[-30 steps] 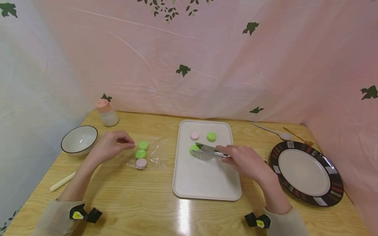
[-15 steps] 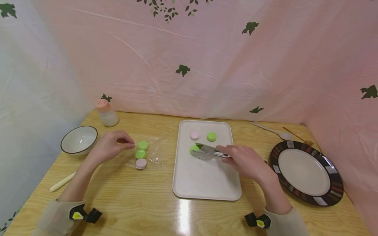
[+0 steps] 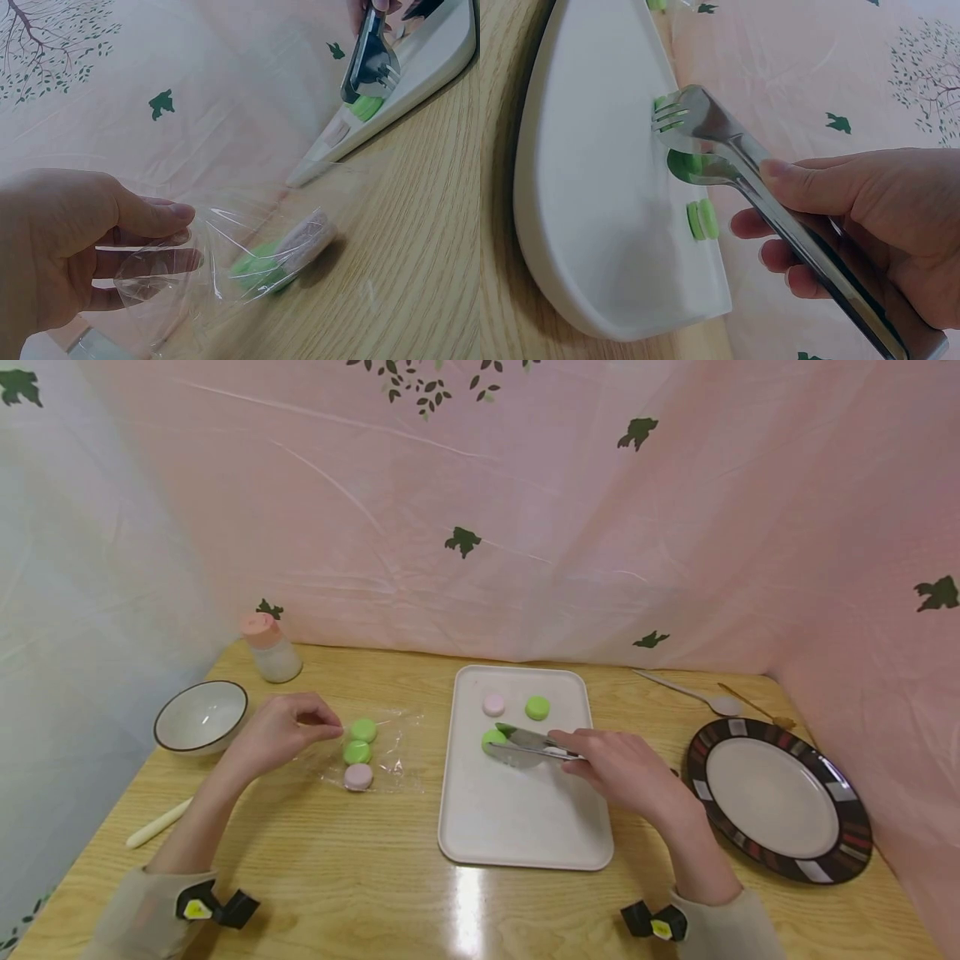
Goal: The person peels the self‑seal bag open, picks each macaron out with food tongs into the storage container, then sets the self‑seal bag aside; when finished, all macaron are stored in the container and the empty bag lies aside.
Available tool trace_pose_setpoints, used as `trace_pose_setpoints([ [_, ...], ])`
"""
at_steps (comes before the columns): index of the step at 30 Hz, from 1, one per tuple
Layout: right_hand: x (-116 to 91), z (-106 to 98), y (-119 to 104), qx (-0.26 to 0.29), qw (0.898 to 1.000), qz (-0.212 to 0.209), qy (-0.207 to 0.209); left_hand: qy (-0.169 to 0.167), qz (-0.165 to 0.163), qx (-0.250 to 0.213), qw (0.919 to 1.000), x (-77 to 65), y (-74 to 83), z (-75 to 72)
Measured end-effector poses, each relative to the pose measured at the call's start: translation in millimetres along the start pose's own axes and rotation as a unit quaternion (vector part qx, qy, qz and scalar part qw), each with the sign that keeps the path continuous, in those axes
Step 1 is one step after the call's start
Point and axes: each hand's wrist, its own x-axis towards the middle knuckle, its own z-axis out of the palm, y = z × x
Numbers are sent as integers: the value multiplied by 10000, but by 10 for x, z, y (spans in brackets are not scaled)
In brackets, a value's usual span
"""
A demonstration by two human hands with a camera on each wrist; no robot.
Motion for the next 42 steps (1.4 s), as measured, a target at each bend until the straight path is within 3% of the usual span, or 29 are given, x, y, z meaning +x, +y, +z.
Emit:
trace_pose_setpoints([
  [9,108,-43,-36,-83,9995,13,292,38,160,-69,9998,146,-121,-17],
  [16,370,-27,-293,-170,9974,-349,615,-20,217,-61,9997,205,-182,-42],
  [25,732,96,-659,99,9965,-783,274,-140,130,-264,9995,223,-254,-42],
  [32,774,129,-707,38,9966,-786,231,-256,75,-282,9992,209,-266,-25],
  [42,867,233,-829,7,9912,-1314,135,-142,105,-335,9993,130,-231,65],
])
